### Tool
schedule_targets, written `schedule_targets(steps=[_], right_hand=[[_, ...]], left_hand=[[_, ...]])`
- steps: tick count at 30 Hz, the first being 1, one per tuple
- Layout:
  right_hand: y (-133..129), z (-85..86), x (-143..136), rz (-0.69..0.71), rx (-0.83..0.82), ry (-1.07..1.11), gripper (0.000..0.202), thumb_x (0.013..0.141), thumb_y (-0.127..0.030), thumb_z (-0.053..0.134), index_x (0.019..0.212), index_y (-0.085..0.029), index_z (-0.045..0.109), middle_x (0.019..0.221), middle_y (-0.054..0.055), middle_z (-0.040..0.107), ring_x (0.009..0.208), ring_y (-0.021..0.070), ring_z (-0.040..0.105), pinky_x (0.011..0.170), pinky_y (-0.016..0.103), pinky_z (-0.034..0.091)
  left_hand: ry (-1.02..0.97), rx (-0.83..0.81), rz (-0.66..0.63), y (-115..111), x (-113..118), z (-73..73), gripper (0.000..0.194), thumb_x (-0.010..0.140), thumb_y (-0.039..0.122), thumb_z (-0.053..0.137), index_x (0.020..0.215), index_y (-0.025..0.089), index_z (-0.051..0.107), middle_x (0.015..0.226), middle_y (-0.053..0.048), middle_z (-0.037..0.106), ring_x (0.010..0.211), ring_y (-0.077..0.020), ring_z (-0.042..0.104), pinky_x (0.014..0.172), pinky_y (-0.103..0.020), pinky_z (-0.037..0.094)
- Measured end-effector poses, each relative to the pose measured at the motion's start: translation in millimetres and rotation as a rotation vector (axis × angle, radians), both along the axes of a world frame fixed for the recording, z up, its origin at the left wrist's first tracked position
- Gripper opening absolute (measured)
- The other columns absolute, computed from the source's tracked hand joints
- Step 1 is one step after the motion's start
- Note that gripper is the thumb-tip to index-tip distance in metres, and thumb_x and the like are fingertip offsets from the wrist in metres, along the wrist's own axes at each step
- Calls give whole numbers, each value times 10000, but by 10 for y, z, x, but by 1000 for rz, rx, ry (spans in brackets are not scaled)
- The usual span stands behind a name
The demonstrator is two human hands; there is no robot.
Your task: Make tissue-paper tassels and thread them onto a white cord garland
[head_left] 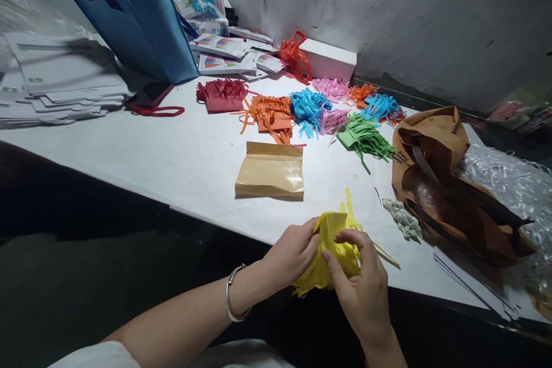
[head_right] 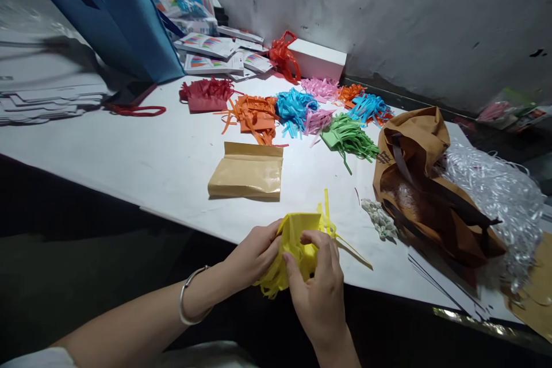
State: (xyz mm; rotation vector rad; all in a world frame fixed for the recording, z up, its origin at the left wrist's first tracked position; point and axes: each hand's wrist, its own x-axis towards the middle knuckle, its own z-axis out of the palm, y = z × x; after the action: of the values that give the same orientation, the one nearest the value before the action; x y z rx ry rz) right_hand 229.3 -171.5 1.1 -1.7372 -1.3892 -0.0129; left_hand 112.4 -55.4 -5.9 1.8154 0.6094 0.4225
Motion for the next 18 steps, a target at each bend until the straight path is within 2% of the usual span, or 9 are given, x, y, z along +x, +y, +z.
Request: schedule_targets(steps=[3,6,10,14,18], right_hand=[[-23,-14,8,34,60,-13,254,916,-174,583,1158,-203,512,1021,65,592,987,200,597,883,382,525],[-27,-20,-10,56,85,-21,283,909,-154,582,1177,-197,501,1052,82,583,1030,214,586,925,418,513],[-13,-41,-55,35,62,-12,328,904,-185,602,1212,-199,491,1051,81,600,935,200,614,845,388,541],[24,-66,-73,-10,59,-62,290,909,-170,597,1186,-211,522,1002,60,648,876,185,636,794,344,543],[42,-71,-45,-44,46,73,218,917,-176,576,1126,-235,567,952,29,665,830,158,647,762,298,546]], left_hand=[[18,13,-2,5,14,25,258,941,211,369,1041,180,605,872,-37,685,748,-162,598,674,-252,461],[30,16,0,4,27,38,232,936,206,363,976,178,590,849,-32,671,742,-164,588,669,-255,452],[18,18,-5,-10,40,29,218,936,204,357,934,180,574,854,-29,660,737,-160,580,676,-257,452],[33,18,-7,-18,35,16,207,946,218,362,925,181,565,845,-31,662,729,-163,583,677,-262,451],[4,-60,-59,-2,10,37,312,1001,358,337,1000,177,590,946,-53,682,823,-184,609,754,-282,469]])
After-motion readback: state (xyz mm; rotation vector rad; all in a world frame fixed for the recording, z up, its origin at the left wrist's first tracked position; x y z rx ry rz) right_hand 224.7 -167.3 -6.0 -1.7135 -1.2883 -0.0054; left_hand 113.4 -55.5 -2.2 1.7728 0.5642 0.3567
